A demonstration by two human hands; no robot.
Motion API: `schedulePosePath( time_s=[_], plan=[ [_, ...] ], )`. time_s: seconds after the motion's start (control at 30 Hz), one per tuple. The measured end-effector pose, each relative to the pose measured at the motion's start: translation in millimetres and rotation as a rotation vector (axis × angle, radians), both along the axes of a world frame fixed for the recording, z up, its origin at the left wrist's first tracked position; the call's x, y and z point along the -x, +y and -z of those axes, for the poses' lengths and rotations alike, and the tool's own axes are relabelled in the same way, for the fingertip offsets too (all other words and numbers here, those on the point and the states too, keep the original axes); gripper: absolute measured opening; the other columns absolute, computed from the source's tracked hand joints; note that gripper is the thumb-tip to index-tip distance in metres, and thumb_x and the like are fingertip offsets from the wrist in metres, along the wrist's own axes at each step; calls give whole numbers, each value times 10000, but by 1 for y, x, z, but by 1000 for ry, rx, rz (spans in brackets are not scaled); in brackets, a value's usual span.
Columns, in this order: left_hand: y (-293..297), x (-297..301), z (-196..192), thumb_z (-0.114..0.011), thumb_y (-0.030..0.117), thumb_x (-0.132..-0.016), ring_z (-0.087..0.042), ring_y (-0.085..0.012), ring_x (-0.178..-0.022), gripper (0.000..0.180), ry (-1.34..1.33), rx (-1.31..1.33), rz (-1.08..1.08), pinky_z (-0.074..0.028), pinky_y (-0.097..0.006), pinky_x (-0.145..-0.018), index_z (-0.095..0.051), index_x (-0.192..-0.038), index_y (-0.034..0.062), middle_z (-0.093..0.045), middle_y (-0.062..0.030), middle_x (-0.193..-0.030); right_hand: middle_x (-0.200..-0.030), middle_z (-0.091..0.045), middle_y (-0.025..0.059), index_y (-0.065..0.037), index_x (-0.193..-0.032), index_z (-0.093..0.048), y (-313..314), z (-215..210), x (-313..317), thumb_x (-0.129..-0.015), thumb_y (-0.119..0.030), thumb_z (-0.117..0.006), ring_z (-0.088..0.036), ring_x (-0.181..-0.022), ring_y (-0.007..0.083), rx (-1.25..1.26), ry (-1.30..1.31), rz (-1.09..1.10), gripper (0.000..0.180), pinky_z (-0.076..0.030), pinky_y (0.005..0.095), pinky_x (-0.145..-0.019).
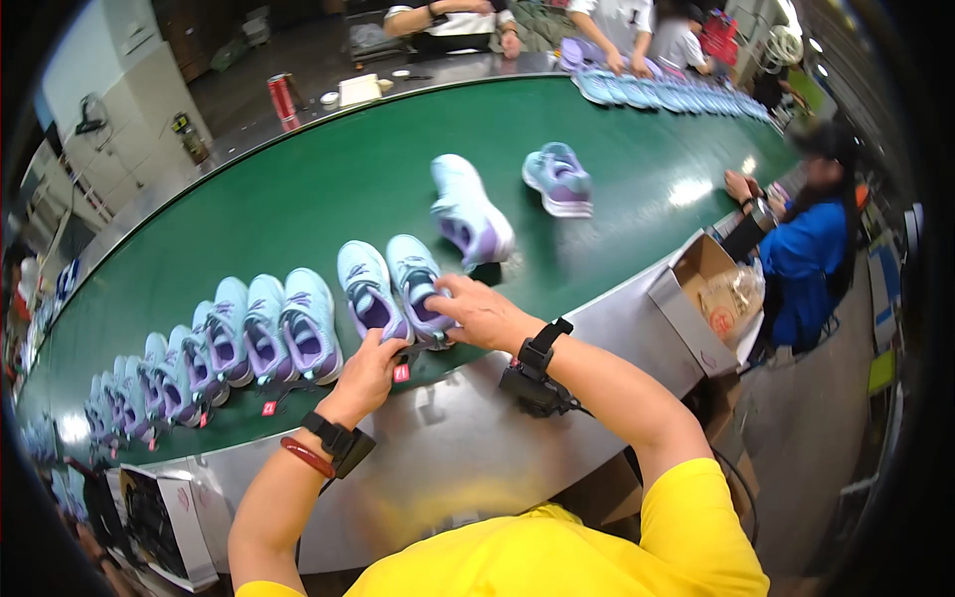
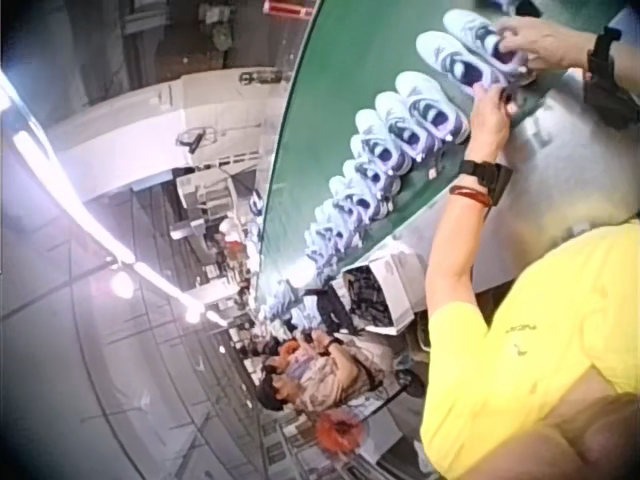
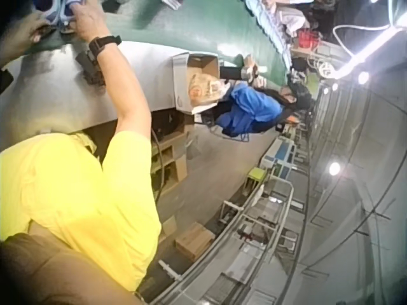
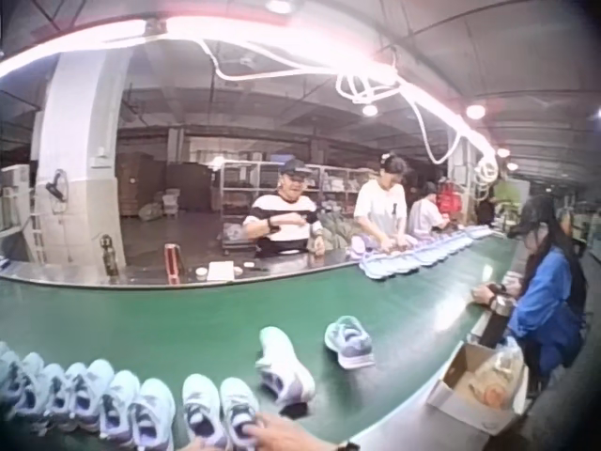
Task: The person attaches black plastic tags to pairs of light blue and purple sneakers moving along a green conveyor belt in a factory setting. The person picks up tags from a nearby box and clips them onto the shoes one by one as they pass by.
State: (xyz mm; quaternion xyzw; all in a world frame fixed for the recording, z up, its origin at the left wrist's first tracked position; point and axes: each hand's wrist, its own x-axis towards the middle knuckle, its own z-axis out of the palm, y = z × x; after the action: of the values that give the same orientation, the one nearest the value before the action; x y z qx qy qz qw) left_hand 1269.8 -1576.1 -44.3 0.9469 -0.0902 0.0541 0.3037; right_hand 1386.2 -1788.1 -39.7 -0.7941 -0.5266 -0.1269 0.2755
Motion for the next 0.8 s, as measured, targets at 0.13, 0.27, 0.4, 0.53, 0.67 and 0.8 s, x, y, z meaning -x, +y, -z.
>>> schedulePosePath(
  time_s=[0.13,0.27,0.4,0.53,0.67,0.8],
  plan=[
    [-6,-4,6,-515,3,-819,-561,-426,-869,254,85,-105,-23,-462,-498,-739,-597,-1047,80,-477,-181,-1011,-998,-544,139,-82,-1122,-531,-56,-24,25,-745,-194,-747,-569,-893,312,-82,213,379,448,-478,392,-753],
    [-12,-14,10,-517,-17,-782,-567,-438,-839,194,84,-340,9,-458,-518,-718,-562,-957,53,-485,-215,-978,-994,-562,188,-71,-1232,-467,-107,-22,78,-722,-435,-739,-574,-930,351,238,491,715,684,-483,428,-794],
    [-16,-22,9,-498,-10,-788,-570,-453,-846,179,77,-473,7,-456,-517,-716,-553,-953,35,-505,-245,-1010,-1084,-501,255,-43,-1385,-365,-105,3,115,-626,-395,-804,-543,-973,404,200,503,761,944,-478,452,-830],
    [-8,-19,5,-487,-15,-794,-551,-477,-865,246,25,-438,72,-450,-486,-721,-553,-1030,13,-510,-262,-998,-1145,-419,227,-76,-1333,-414,-87,33,126,-658,-147,-739,-513,-982,359,83,361,837,753,-484,416,-779],
    [1,-25,14,-487,-66,-766,-526,-467,-898,271,-21,-395,110,-437,-462,-760,-530,-1028,-10,-497,-261,-985,-1178,-406,236,-69,-1261,-472,-93,54,126,-685,0,-614,-536,-947,365,-82,364,822,598,-478,412,-805],
    [5,-27,14,-488,-108,-741,-517,-419,-944,353,-16,-392,135,-438,-414,-824,-523,-1072,7,-479,-214,-1023,-1168,-434,155,-80,-1284,-430,-142,33,143,-691,52,-532,-563,-930,266,-528,776,607,615,-477,362,-824]
  ],
)
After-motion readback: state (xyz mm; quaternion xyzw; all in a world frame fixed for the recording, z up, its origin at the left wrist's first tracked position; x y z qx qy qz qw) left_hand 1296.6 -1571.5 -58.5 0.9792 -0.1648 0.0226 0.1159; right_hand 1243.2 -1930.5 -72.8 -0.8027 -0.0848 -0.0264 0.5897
